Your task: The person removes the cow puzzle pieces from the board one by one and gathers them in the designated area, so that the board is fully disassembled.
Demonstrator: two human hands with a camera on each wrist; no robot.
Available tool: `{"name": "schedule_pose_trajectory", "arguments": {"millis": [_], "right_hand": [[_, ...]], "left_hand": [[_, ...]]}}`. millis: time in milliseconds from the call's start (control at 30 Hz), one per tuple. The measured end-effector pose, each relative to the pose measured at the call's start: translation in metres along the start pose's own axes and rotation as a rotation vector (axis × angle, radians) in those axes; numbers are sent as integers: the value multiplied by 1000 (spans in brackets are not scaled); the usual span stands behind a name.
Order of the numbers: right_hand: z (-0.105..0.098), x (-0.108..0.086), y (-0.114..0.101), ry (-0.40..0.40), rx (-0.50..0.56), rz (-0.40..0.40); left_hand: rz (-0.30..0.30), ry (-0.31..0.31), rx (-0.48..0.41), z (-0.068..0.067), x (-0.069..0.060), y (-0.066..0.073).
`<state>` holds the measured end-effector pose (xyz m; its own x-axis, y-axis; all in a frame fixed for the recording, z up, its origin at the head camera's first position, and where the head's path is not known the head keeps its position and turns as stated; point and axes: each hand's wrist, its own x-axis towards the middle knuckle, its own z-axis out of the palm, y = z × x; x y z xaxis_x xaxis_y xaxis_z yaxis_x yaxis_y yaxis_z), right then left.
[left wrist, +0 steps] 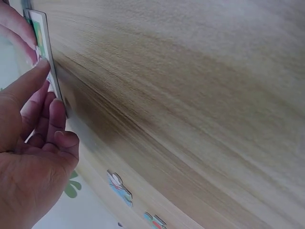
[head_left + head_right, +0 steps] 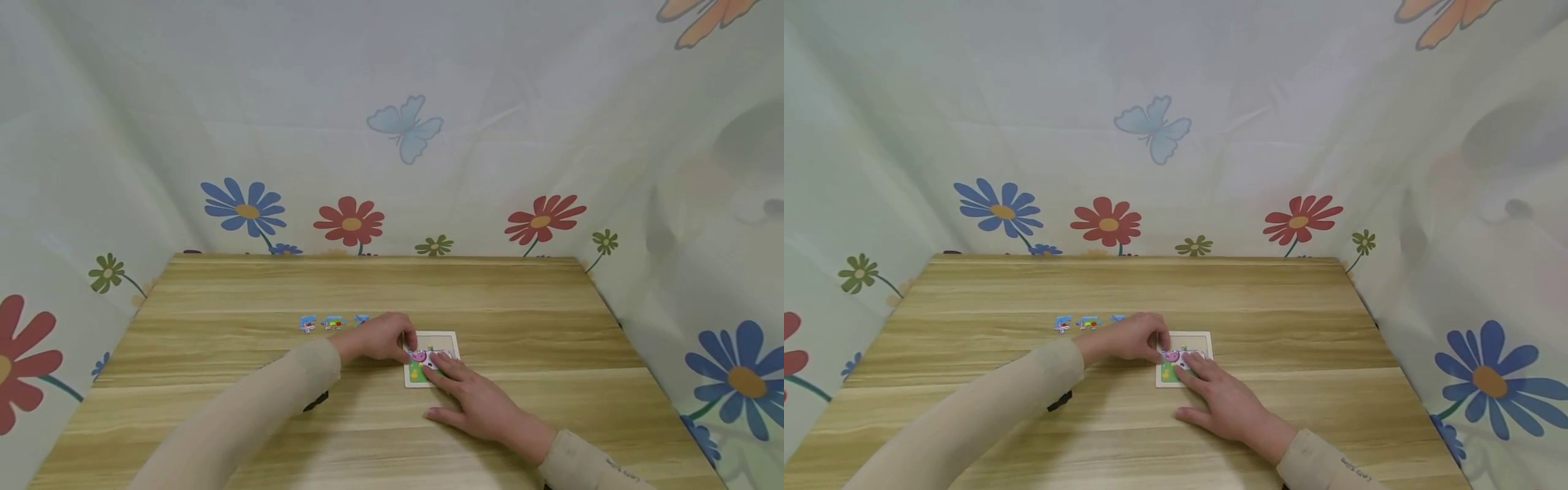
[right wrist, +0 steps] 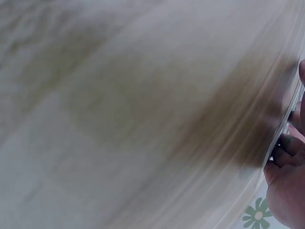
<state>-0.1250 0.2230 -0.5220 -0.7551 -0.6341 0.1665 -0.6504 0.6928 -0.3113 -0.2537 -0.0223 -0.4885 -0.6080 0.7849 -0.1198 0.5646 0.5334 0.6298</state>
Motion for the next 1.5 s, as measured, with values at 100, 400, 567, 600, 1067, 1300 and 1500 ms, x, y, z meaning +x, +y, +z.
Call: {"name": "schedule_pose_trajectory", "arguments": {"millis": [100,400,567,600,1067,1300,1500], "right_hand": [[1,0,0,-4,-3,3],[1,-1,1,-15,-3,11],[0,0,0,-12,-1,14],[0,0,0,-15,-2,16],[0,0,-1,-56,3,48],[0,0,0,-58,7,51],[-1,0,-1,-65,12,59]], "left_hand": [[0,-1,-1,0,1,1],[-14,-10,11,-2,-1,7],[-21,-3,-13,-2,-2,8],[-23,0,-16,-2,-2,8],[-84,34,-141,1,-1,-2],[-72,22,-134,1,1,-2],[-73,13,-179,-1,0,0]]}}
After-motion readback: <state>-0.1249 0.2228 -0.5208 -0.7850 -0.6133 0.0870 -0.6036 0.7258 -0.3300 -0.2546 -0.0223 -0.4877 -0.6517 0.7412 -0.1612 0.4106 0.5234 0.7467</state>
